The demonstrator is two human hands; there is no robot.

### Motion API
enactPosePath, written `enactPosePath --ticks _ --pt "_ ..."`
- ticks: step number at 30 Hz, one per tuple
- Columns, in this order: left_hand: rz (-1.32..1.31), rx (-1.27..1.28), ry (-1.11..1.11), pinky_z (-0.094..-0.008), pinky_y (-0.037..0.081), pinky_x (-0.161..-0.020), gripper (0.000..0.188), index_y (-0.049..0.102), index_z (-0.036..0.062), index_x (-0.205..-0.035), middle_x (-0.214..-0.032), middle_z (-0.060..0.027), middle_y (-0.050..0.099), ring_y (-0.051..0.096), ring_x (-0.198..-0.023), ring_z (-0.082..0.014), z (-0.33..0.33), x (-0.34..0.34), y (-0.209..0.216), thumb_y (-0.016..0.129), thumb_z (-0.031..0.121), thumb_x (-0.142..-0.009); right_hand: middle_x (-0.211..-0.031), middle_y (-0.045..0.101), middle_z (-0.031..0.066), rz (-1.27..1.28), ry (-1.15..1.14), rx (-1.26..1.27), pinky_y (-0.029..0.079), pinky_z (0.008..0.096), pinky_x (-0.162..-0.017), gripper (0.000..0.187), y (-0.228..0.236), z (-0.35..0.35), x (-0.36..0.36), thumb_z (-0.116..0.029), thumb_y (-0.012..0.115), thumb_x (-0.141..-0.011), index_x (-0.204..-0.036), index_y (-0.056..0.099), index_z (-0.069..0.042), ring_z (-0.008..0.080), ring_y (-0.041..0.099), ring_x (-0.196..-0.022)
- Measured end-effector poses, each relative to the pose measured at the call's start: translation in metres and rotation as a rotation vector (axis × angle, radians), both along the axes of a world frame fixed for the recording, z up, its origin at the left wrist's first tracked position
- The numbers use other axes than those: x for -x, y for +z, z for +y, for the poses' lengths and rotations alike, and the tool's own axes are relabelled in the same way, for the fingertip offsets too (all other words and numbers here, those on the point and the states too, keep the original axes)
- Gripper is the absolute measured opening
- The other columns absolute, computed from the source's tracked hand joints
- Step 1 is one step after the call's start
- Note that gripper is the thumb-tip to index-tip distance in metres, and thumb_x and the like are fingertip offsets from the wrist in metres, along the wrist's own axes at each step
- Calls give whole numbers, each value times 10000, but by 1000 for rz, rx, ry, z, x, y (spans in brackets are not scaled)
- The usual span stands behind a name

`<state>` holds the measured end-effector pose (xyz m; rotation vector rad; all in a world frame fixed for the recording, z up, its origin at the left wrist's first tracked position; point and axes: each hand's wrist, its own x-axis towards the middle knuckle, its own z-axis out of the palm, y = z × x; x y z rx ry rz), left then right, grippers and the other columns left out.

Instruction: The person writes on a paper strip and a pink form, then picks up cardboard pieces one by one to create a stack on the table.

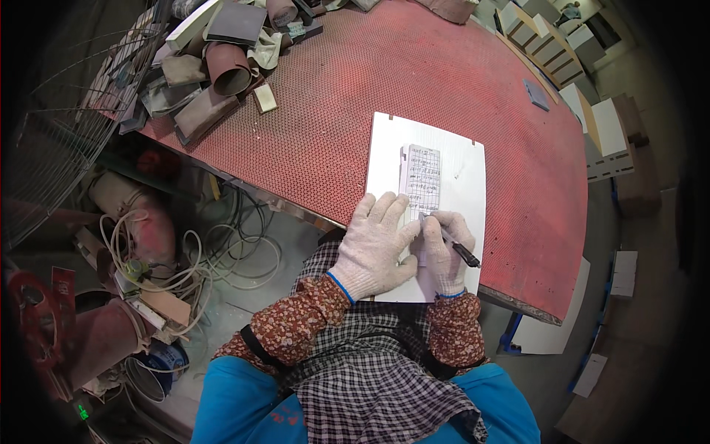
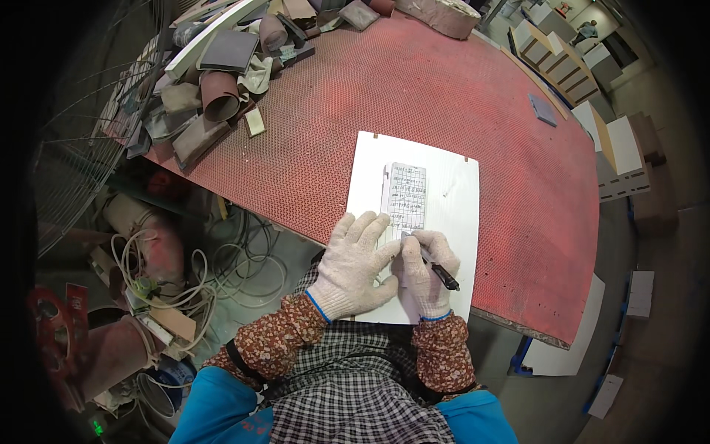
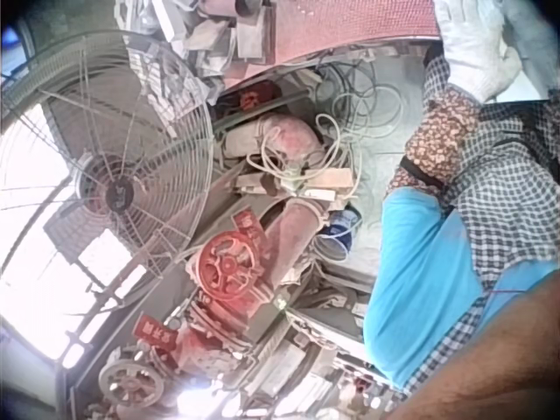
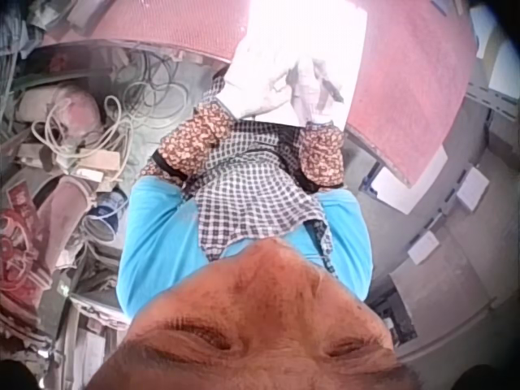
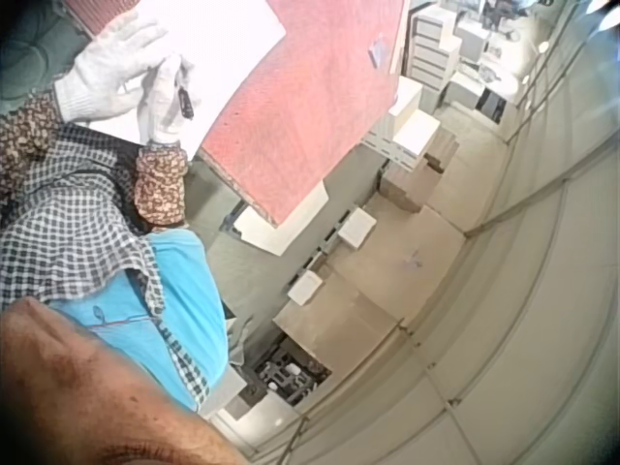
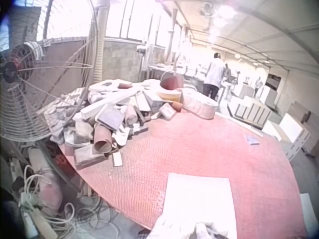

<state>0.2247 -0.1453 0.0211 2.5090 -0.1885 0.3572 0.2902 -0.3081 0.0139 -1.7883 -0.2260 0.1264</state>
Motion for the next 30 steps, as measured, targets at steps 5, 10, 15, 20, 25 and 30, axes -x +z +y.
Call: enactPosePath --ticks 5,10,15,20,25,30 --pt "5 11 -7 -600 244 -1225 627 627 113 -1353 -1441 -233 516 410 -1439 -398 1 0 0 750 339 -781 -821 698 70 -8 4 20 542 273 -642 138 14 7 3 -91 686 -987 -1010 655 42 96 637 -727" --pt "4 8 6 -564 215 -1248 603 665 92 -1328 -1462 -237 518 404 -1444 -371 0 1 1 733 356 -791 -822 683 65 17 8 5 528 266 -619 109 20 9 6 -65 675 -995 -1009 639 38 89 621 -707" --pt "18 1 -1 -568 210 -1250 612 659 95 -1338 -1466 -242 517 395 -1454 -374 0 0 1 731 365 -794 -799 643 50 134 7 -182 504 264 -584 92 26 15 9 -49 655 -1006 -1014 616 33 76 583 -668" --pt "7 -11 3 -571 215 -1247 605 660 92 -1330 -1460 -241 521 397 -1452 -374 0 0 1 730 364 -793 -803 651 50 30 19 -74 506 261 -586 90 24 12 6 -48 659 -1004 -1008 619 32 76 588 -668" --pt "14 0 -13 -606 238 -1224 637 617 110 -1365 -1454 -240 510 408 -1439 -406 1 0 -1 748 344 -787 -802 661 51 48 9 -84 511 258 -591 92 24 12 6 -52 665 -999 -1001 625 30 75 599 -672" --pt "8 -10 -4 -604 237 -1226 641 616 109 -1370 -1458 -240 509 407 -1439 -405 1 0 -1 748 348 -789 -807 678 56 0 26 -47 524 259 -597 95 19 11 5 -55 675 -995 -1004 638 32 80 622 -686"
